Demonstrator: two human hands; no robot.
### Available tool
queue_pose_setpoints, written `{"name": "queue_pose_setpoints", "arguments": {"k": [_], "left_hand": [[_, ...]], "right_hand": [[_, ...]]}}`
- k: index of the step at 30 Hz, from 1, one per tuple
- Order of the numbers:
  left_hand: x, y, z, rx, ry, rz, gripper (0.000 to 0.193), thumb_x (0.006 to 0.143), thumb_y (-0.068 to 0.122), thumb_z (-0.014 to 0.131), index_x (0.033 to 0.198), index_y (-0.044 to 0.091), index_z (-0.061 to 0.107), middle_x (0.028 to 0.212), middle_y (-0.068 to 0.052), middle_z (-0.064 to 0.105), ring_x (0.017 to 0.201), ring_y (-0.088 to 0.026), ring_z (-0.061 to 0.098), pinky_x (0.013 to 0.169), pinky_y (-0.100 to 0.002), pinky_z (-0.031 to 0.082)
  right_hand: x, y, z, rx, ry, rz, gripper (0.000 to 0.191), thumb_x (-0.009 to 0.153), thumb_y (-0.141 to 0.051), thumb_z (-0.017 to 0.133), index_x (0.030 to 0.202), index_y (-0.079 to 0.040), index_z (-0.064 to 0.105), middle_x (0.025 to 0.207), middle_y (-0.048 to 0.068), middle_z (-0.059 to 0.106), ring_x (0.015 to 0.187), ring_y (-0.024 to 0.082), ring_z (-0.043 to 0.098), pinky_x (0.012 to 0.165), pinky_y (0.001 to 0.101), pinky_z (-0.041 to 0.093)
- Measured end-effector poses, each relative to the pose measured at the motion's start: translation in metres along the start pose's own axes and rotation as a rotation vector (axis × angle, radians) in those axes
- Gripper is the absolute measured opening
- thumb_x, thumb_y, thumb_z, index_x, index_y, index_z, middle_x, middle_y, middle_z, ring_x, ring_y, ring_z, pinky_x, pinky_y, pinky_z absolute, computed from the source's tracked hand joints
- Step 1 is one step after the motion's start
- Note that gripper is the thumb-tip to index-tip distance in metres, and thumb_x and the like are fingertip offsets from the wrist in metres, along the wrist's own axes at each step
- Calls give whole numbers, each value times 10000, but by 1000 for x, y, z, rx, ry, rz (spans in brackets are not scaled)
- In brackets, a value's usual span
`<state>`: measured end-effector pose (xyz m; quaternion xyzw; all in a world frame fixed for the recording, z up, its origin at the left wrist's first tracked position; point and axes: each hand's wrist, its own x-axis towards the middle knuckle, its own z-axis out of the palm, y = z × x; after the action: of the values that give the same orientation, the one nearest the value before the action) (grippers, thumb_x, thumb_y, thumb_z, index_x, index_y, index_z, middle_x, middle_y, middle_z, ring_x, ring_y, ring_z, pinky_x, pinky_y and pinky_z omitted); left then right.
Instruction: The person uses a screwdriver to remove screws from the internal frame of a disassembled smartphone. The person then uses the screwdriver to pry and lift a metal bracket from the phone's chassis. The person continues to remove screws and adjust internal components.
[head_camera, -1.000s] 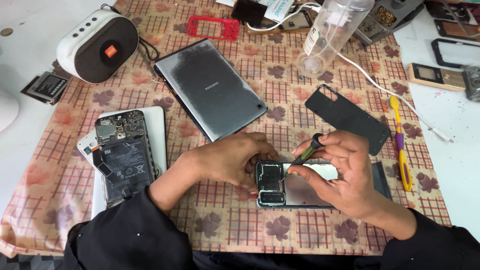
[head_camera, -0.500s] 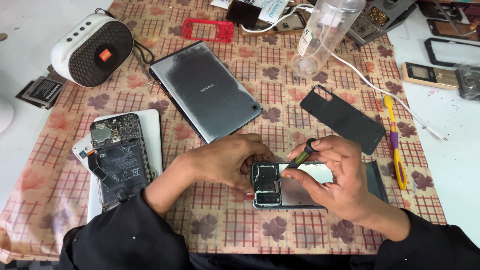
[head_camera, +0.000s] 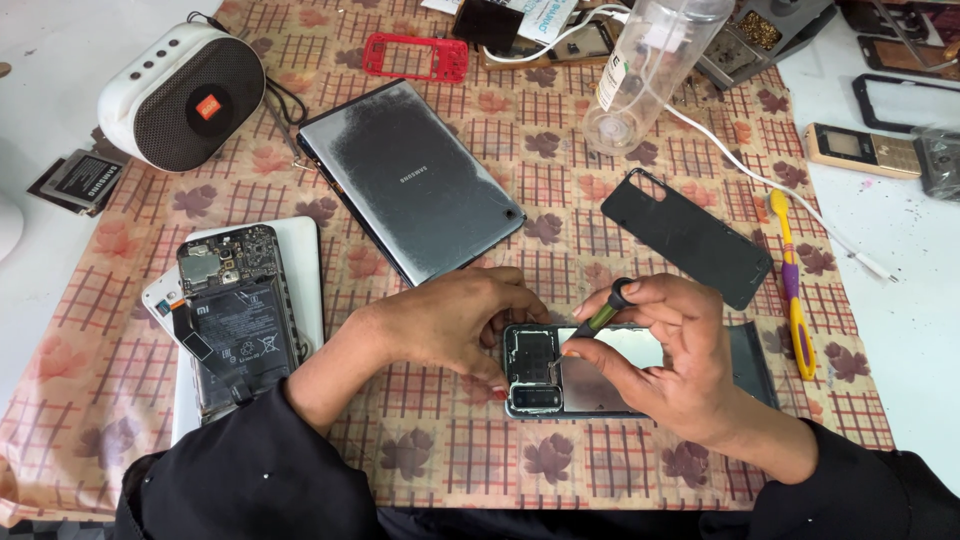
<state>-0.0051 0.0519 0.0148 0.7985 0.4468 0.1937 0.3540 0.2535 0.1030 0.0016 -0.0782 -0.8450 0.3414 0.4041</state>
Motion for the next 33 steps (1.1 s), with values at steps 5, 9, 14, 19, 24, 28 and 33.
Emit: {"name": "queue_pose_setpoints", "arguments": {"k": [5,9,14,19,24,28,33], "left_hand": [[0,-2,1,17,-5,-9,782,544,254,930,1258,68,671,1071,-72,650,916,-213,704,763,-325,602],[1,-3,1,67,-5,-23,793,537,262,947,1258,75,677,1035,-73,655,896,-223,685,752,-337,581],[-1,-3,0,41,-20,-28,755,545,269,928,1216,36,673,1067,-75,642,884,-202,703,758,-319,604],[-2,-3,0,-5,-22,-26,771,559,264,903,1257,40,664,1095,-73,640,877,-204,708,759,-318,606],[-2,-2,-2,64,11,55,766,583,300,938,1249,30,671,1046,-94,657,925,-233,679,776,-351,579],[0,7,0,-4,38,-107,480,771,319,826,1172,79,719,992,-57,675,858,-195,695,734,-347,579],[1,15,3,75,124,-126,277,823,246,783,1019,52,752,909,-71,695,770,-206,699,707,-372,562]], "right_hand": [[3,2,-11,273,-189,76,600,923,175,659,1345,-99,332,1220,189,631,1171,280,728,975,382,679],[13,4,-12,538,-266,181,540,989,177,561,1352,-134,308,1264,204,650,1240,287,689,1070,418,629],[14,-4,-1,250,-151,187,618,929,150,628,1356,-124,274,1177,162,621,1129,238,687,975,364,603],[12,-6,-5,352,-232,179,614,930,178,596,1349,-133,272,1259,174,610,1185,243,689,972,352,624],[11,-4,-1,376,-143,137,637,922,190,664,1334,-155,323,1205,175,568,1098,223,661,913,323,619],[10,-4,-6,342,-277,63,596,917,215,574,1315,-148,319,1180,173,605,1115,230,684,975,361,637],[17,2,-5,452,-304,70,645,886,214,557,1332,-146,261,1187,181,567,1202,264,607,1104,416,551]]}}
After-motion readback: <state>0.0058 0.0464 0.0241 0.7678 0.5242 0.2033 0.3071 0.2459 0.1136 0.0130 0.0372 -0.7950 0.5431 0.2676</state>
